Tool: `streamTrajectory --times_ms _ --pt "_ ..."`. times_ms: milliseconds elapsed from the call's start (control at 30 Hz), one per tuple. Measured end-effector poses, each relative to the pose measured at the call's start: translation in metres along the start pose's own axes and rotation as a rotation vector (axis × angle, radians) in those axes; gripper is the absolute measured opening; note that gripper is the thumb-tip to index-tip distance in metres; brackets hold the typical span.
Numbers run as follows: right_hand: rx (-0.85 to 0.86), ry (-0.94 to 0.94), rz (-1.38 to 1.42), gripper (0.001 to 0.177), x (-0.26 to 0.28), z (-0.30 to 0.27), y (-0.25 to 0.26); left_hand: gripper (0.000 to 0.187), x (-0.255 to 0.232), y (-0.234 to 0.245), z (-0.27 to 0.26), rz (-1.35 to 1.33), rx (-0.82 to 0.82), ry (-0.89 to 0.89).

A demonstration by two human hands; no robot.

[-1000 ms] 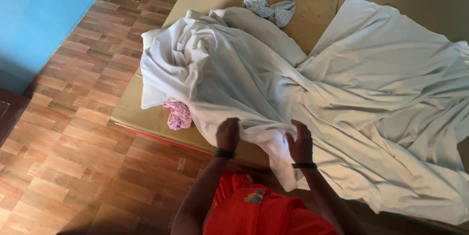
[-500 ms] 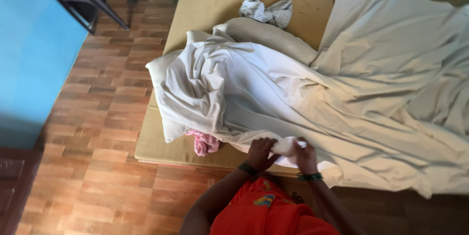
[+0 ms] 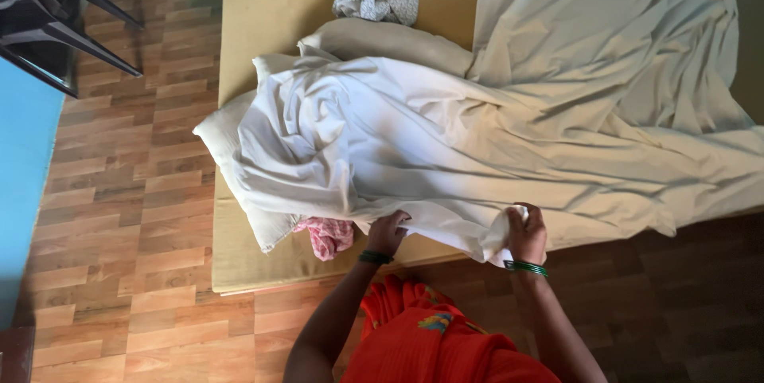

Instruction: The person folds a white sheet on a mattress, then picks up and moves pillows and a patterned cloth to a nearby chair. The person continues to fold the white sheet into a compact bundle on the mattress.

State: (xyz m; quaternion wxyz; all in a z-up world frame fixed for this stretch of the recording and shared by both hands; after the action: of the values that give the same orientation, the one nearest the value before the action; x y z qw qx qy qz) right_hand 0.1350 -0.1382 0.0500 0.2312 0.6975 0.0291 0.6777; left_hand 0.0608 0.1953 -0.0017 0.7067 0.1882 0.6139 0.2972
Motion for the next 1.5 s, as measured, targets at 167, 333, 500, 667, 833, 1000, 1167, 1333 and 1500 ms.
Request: streamTrajectory --times_ms 167,333,500,667,833,1000,1167,1333,1500 --pt "0.02 0.546 -0.443 0.074 0.008 -0.044 -0.012 0.018 -0.038 0.02 -0.008 0.039 0.069 -0.016" --pt "0.387 0.654 -0.203 0.078 0.003 -0.113 -0.052 0.021 -0.086 0.009 -0.024 0.053 0.128 -0.13" --pt "0.492 0.254 -0.167 0.034 0.002 -0.152 -0.062 0.034 -0.119 0.026 -0.044 -0.008 0.194 -0.331" --pt "0.512 0.175 0.032 0.025 0.031 -0.155 -0.041 0.037 -0.09 0.05 -0.047 0.29 0.106 -0.326" --pt "0.388 0.078 0.241 0.028 0.043 -0.163 -0.047 0.063 -0.068 0.07 -0.034 0.253 0.097 -0.347" --pt "0.317 -0.123 0.254 0.019 0.051 -0.184 -0.074 0.041 -0.059 0.087 -0.045 0.267 0.064 -0.435" --pt "0.22 -0.264 0.351 0.023 0.06 -0.226 -0.093 0.037 -0.024 0.101 -0.038 0.07 0.054 -0.287" --pt "0.157 -0.325 0.323 0.032 0.074 -0.262 -0.105 0.031 0.007 0.106 -0.032 -0.112 0.036 -0.336" --pt "0.131 -0.223 0.25 0.02 0.084 -0.29 -0.119 0.018 0.031 0.111 -0.018 -0.325 -0.041 -0.404"
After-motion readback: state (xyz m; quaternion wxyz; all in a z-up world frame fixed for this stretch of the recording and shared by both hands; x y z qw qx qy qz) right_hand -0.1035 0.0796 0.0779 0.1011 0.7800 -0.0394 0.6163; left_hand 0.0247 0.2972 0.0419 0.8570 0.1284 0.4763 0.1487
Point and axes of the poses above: each hand's wrist, its own z-axis towards the middle knuckle, its own y-axis out of the back of the hand, x = y × z, the point moved 3 cm from there along z, towards the middle knuckle, and after that the axes turned 4 degrees about -x, right-handed, at the moved point
